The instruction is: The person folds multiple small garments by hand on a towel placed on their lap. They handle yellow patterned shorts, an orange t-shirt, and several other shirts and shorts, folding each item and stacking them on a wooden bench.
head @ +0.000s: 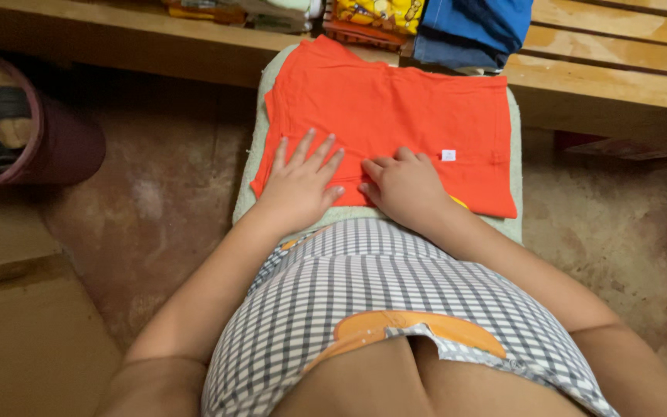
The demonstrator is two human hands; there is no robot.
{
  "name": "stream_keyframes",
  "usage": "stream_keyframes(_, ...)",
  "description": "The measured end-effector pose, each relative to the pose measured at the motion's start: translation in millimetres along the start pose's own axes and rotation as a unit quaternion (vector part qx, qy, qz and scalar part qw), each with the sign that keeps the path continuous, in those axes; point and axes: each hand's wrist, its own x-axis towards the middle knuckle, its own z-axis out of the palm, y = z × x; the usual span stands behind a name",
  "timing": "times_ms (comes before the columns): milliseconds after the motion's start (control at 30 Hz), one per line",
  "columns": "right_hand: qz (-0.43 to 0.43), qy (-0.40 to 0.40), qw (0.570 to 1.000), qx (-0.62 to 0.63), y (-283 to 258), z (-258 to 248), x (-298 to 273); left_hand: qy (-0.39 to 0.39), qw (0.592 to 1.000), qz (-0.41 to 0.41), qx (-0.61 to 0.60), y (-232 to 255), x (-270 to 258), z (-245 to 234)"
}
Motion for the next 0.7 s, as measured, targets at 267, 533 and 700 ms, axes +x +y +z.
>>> stream_keyframes(267,0.234,0.025,0.968,0.089,115,-10,-24,0.016,0.988,-0.156,0.002,-67,7,-26)
stream_keyframes(533,0.150,0.104,0.983,-0.006,263,42,16,0.101,0.950,-0.162,-0.246,-136,154,8)
stream_keyframes(700,0.193,0.138,0.971,0.009,281,65,18,0.064,0.907,-0.186,-0.371,-162,191,34)
